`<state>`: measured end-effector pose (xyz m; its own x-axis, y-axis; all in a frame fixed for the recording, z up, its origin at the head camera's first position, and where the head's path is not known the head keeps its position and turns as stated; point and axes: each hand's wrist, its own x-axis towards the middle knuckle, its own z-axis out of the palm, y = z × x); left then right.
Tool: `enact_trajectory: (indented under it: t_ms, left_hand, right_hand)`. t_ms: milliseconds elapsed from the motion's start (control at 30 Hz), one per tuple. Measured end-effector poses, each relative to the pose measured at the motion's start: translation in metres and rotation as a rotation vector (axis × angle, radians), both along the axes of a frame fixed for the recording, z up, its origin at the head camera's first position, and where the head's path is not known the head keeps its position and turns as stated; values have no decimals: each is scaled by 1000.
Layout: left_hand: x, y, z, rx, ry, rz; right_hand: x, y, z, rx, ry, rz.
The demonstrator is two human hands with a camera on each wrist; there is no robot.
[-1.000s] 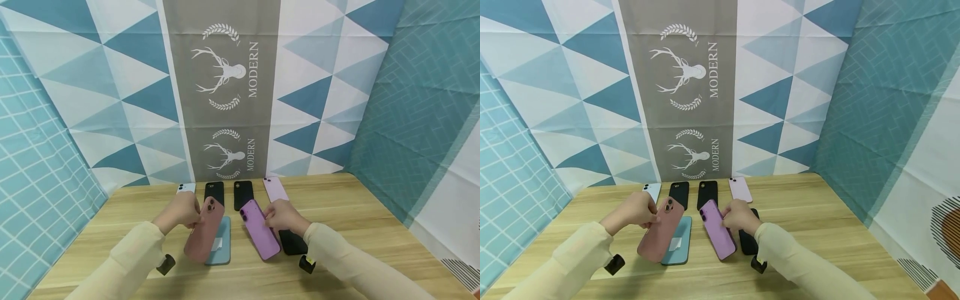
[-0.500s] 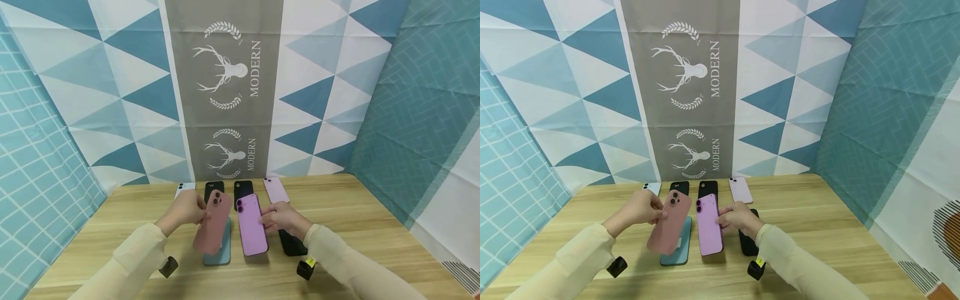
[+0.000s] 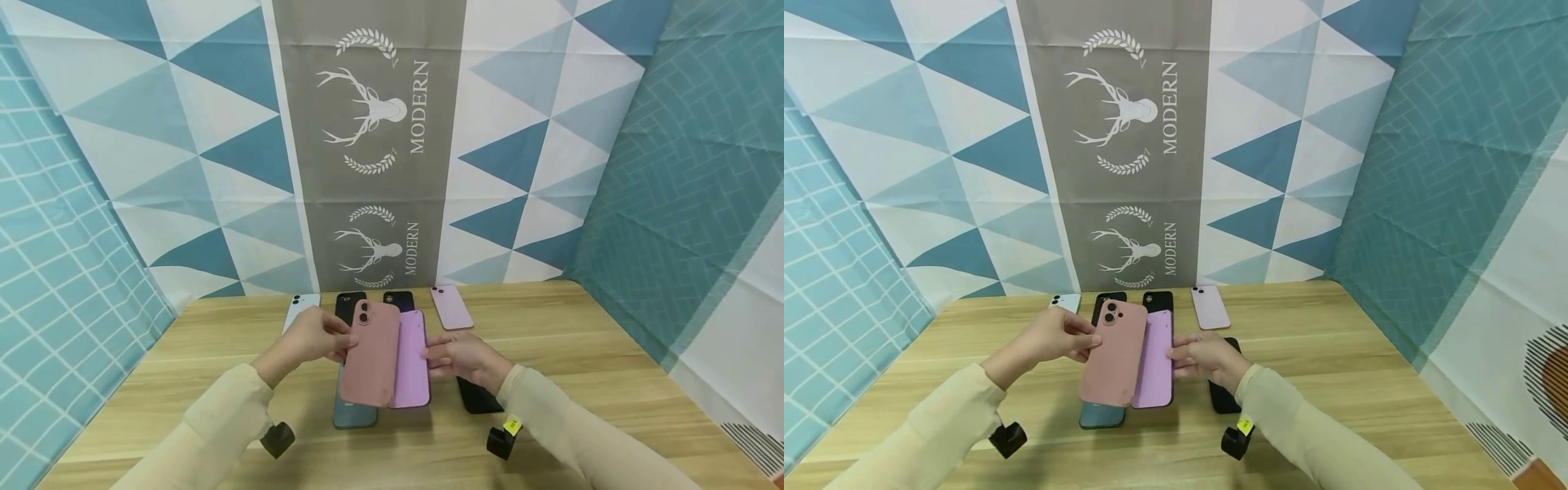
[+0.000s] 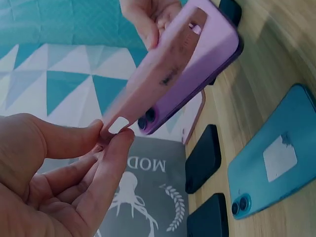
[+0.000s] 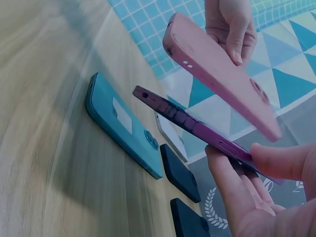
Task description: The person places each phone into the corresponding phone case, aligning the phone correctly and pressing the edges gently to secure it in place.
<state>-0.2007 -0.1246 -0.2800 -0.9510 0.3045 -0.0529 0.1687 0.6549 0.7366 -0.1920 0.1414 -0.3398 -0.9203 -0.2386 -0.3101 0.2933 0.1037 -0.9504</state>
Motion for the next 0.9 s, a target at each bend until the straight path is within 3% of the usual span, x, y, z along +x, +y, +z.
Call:
enact_trajectory:
  t_ms: [100,300,500,800,900]
  left_hand:
    - [3,3,-1,51,-47,5]
    - [11,8,-3,64,-38,26]
    - [9,9,-7,80,-35,43]
    - [8,6,-8,172,-95,15]
    - [6,9,-12,202,-123,-26]
  right_hand:
    - [0,0,-1,-22,-2,2]
    - [6,1,-1,-47,29,40]
    - [18,-6,2,-79,79,17]
    - [32,-13,11,-158,134,-17]
    - [37,-9,12,-148,134,-8]
